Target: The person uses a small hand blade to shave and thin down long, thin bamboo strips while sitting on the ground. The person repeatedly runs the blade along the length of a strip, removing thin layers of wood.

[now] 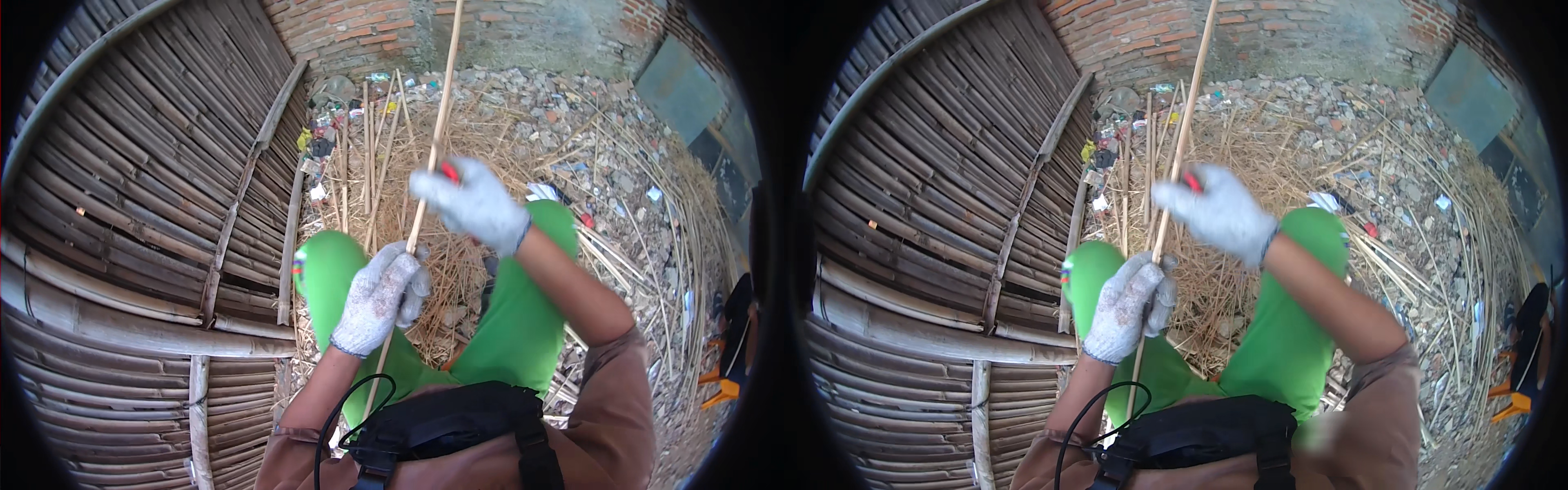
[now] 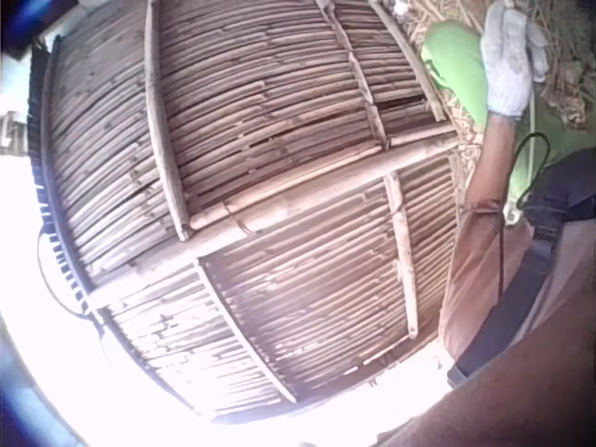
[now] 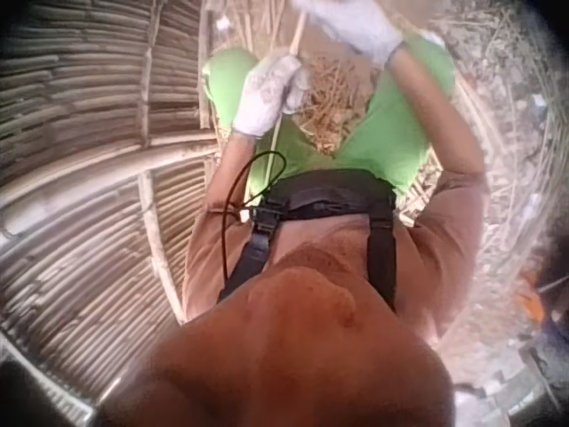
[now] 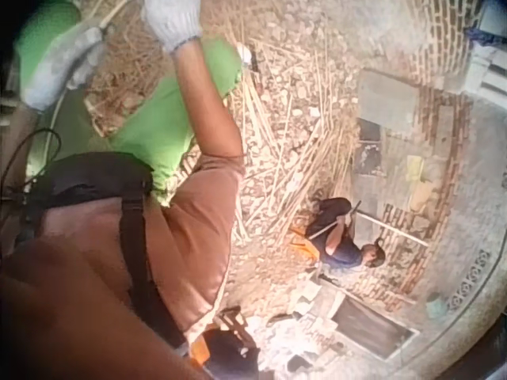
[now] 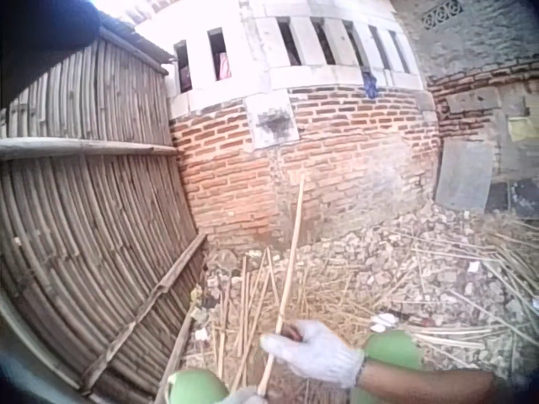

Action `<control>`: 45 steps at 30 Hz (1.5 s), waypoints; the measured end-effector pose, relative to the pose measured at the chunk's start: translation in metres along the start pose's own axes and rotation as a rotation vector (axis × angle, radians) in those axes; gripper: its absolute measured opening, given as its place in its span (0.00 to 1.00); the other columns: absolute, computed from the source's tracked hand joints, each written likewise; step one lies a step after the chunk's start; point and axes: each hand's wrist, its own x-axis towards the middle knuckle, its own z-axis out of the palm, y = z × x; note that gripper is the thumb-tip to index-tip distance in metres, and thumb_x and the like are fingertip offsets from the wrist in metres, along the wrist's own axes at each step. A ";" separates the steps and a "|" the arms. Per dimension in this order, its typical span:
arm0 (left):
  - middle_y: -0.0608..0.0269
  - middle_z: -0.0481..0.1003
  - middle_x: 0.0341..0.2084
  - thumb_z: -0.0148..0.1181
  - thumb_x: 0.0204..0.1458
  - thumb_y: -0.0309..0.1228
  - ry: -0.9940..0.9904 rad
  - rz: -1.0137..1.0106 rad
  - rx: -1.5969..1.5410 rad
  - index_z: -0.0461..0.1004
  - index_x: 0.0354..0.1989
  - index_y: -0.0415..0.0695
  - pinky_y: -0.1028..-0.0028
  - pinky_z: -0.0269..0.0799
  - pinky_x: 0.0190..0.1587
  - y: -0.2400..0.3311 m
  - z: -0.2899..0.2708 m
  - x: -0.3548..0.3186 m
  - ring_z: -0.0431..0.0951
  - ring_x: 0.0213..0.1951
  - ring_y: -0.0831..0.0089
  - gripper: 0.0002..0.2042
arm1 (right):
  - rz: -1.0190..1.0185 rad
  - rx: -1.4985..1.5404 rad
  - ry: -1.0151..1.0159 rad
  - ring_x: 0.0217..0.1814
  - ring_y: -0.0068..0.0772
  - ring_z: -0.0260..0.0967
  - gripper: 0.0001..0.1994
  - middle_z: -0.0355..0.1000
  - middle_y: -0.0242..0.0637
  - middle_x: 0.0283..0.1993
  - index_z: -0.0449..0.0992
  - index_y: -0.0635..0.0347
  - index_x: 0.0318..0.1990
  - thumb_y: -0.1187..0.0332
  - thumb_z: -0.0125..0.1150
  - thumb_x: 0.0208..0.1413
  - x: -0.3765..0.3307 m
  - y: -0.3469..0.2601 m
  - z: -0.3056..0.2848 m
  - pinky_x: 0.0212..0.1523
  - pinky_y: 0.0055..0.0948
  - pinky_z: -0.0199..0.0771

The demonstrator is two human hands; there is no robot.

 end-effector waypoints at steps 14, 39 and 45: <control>0.66 0.74 0.23 0.59 0.72 0.46 -0.184 -0.412 -0.328 0.77 0.53 0.37 0.78 0.59 0.16 -0.066 0.009 0.070 0.65 0.14 0.80 0.21 | 0.208 0.182 0.144 0.19 0.18 0.63 0.22 0.69 0.26 0.24 0.77 0.59 0.35 0.48 0.71 0.66 0.006 0.105 -0.045 0.20 0.26 0.64; 0.59 0.82 0.41 0.60 0.71 0.39 -0.054 -0.451 -0.363 0.72 0.64 0.36 0.73 0.76 0.33 -0.145 -0.049 0.058 0.80 0.32 0.73 0.21 | 0.319 -0.044 0.215 0.26 0.21 0.63 0.24 0.71 0.27 0.24 0.80 0.63 0.33 0.47 0.68 0.67 0.072 0.177 0.008 0.29 0.32 0.69; 0.60 0.81 0.38 0.62 0.70 0.41 -0.040 -0.491 -0.619 0.73 0.63 0.36 0.74 0.72 0.30 -0.149 -0.051 0.051 0.77 0.30 0.73 0.22 | 0.332 0.067 0.188 0.24 0.22 0.66 0.23 0.69 0.28 0.24 0.79 0.63 0.37 0.47 0.66 0.68 0.073 0.162 0.009 0.27 0.30 0.69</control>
